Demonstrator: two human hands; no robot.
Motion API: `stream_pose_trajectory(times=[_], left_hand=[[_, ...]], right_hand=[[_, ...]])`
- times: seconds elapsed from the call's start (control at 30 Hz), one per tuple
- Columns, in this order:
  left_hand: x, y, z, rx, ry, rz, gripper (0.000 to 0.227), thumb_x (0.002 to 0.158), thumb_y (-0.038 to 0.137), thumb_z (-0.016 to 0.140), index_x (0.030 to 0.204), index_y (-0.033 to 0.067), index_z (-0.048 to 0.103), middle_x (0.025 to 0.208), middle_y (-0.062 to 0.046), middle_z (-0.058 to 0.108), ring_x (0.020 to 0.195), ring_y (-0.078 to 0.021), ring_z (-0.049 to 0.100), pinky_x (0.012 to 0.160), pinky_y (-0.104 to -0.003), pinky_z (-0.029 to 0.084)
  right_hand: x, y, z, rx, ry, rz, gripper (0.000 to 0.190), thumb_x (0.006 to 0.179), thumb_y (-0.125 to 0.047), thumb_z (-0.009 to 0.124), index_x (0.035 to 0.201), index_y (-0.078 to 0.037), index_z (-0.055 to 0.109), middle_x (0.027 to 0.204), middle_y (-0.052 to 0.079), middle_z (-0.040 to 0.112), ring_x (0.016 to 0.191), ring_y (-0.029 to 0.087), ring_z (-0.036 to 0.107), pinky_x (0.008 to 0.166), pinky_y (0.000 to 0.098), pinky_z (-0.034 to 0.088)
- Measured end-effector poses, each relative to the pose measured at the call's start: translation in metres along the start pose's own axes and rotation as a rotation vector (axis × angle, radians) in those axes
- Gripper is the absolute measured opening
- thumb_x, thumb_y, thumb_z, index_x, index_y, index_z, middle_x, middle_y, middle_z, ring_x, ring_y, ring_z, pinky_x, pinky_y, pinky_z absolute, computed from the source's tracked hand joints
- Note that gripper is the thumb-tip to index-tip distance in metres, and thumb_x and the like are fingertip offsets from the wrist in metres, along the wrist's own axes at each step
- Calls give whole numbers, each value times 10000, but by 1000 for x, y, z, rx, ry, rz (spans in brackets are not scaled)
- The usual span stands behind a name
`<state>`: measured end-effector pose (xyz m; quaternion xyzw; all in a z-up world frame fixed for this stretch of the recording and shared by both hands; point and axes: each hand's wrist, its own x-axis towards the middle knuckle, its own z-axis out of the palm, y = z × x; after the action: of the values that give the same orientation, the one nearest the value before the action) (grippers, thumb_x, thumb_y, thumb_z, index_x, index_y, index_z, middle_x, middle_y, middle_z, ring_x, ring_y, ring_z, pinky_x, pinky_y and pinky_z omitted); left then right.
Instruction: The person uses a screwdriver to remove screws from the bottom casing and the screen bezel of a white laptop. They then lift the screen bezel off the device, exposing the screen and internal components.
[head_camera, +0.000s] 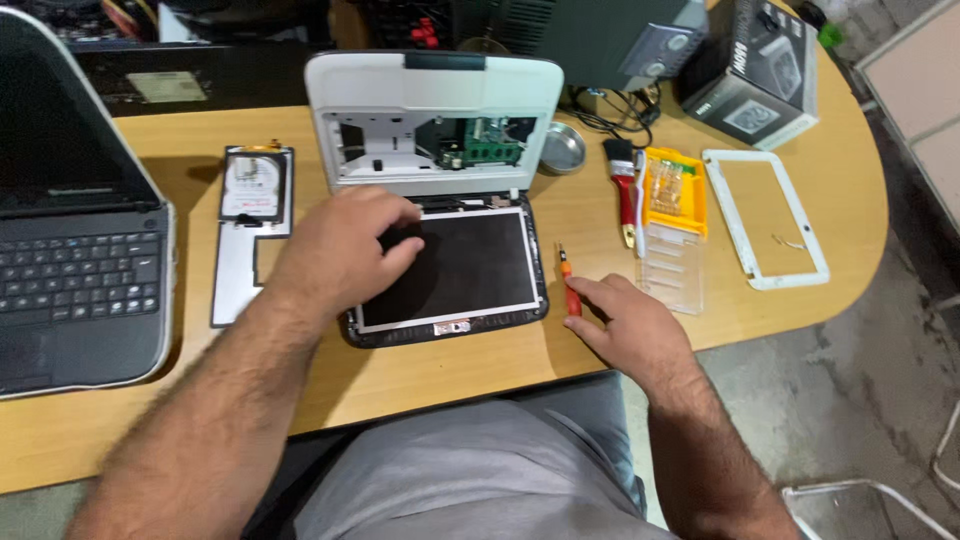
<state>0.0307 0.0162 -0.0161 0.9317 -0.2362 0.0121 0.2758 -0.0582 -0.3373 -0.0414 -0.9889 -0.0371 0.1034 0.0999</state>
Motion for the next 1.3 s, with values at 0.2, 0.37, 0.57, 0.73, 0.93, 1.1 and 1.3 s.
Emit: stream_pose_trajectory(times=[0.2,0.37,0.57,0.73,0.93,1.1,1.3], left_hand=[[-9,-17,22,133,-62,116,553,819,414,793,1315,214,655,1293,-36,665,1291,-263,561,1110,-450,401],[-17,-5,29,254,-253,112,1090,571,638,923,1482,222,493,1551,-85,413,1434,-300,307,1190,-494,207],[-13,-3,28,254,-335,67,1169,639,640,898,1580,208,355,1595,-136,323,1470,-317,262,1229,-513,137],[-12,1,24,253,-346,70,1138,673,613,887,1583,193,349,1577,-134,343,1454,-306,268,1229,-516,139],[-12,4,19,253,-335,94,1094,705,597,870,1579,180,363,1559,-150,369,1440,-313,306,1216,-556,169],[-10,0,23,189,-263,124,966,769,576,829,1544,159,430,1548,-149,417,1444,-316,334,1222,-569,155],[-7,-15,41,65,-26,223,616,862,405,795,1375,126,599,1307,-106,635,1284,-301,558,1114,-522,384]], right_hand=[[6,-2,9,-7,-12,41,628,883,-461,734,1469,-303,570,1160,76,669,1065,307,702,912,443,586],[9,4,19,-9,78,33,586,865,-371,769,1424,-295,612,1150,9,663,1055,237,704,909,384,598],[17,18,42,33,194,15,324,965,-314,652,1281,-356,706,1089,-49,680,1068,177,705,937,335,582],[23,16,41,62,211,5,374,884,-332,755,1254,-362,714,1025,-53,676,1031,175,714,915,338,596],[37,34,49,266,624,-181,260,827,-71,771,1054,-197,788,917,9,665,818,184,695,735,304,606],[41,18,17,696,887,-449,199,863,142,709,1054,88,723,953,177,553,777,254,637,645,334,626],[61,-13,1,870,942,-669,166,978,52,636,1058,189,588,1005,264,520,845,342,681,690,395,634]])
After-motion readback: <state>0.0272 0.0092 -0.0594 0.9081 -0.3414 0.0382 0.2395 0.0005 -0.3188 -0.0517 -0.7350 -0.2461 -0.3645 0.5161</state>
